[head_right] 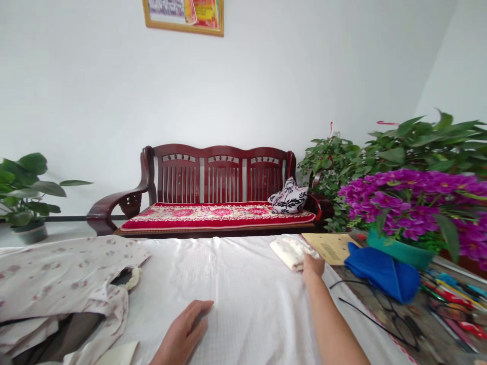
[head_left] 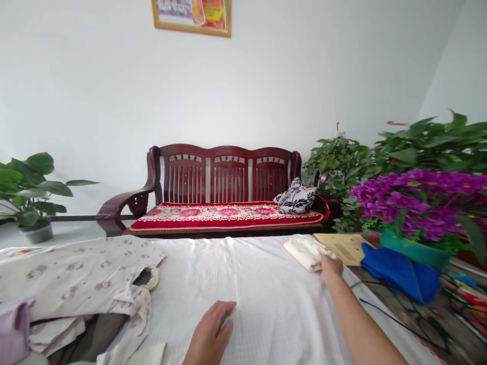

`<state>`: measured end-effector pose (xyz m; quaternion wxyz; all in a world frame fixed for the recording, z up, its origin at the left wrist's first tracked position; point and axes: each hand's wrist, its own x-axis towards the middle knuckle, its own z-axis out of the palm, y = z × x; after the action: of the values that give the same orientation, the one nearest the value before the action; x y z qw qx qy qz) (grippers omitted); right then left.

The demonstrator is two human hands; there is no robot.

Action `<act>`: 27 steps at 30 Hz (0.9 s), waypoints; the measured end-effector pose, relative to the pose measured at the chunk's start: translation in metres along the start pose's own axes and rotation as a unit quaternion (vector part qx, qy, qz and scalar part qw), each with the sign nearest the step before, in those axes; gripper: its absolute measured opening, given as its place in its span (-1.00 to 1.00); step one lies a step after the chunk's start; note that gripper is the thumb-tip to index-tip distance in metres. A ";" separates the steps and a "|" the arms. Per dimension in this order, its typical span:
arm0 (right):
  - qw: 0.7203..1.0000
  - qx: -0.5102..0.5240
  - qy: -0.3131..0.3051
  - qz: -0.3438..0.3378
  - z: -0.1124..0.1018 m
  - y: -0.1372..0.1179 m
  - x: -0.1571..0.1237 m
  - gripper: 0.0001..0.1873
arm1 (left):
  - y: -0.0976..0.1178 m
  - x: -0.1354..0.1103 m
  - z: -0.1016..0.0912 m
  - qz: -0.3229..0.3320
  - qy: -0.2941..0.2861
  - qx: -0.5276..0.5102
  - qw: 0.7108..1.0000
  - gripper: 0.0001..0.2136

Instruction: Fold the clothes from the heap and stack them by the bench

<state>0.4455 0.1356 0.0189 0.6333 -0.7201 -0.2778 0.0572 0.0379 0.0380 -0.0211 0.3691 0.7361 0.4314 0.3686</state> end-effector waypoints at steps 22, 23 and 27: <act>0.854 -0.459 -0.124 -0.213 -0.024 0.039 -0.026 -0.35 | -0.002 -0.003 0.002 0.055 -0.022 0.070 0.996 -0.73; 0.855 -0.462 -0.128 -0.199 -0.034 0.044 -0.026 -0.35 | -0.003 -0.004 0.002 0.056 -0.024 0.075 0.995 -0.73; 0.811 -0.512 -0.186 -0.213 -0.073 0.063 -0.016 -0.37 | -0.002 -0.005 0.002 0.062 -0.031 0.104 0.992 -0.72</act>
<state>0.4847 0.0616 -0.0310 0.1050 -0.8386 -0.5258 -0.0964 0.0374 0.0338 -0.0250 0.2802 0.8066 0.4095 0.3211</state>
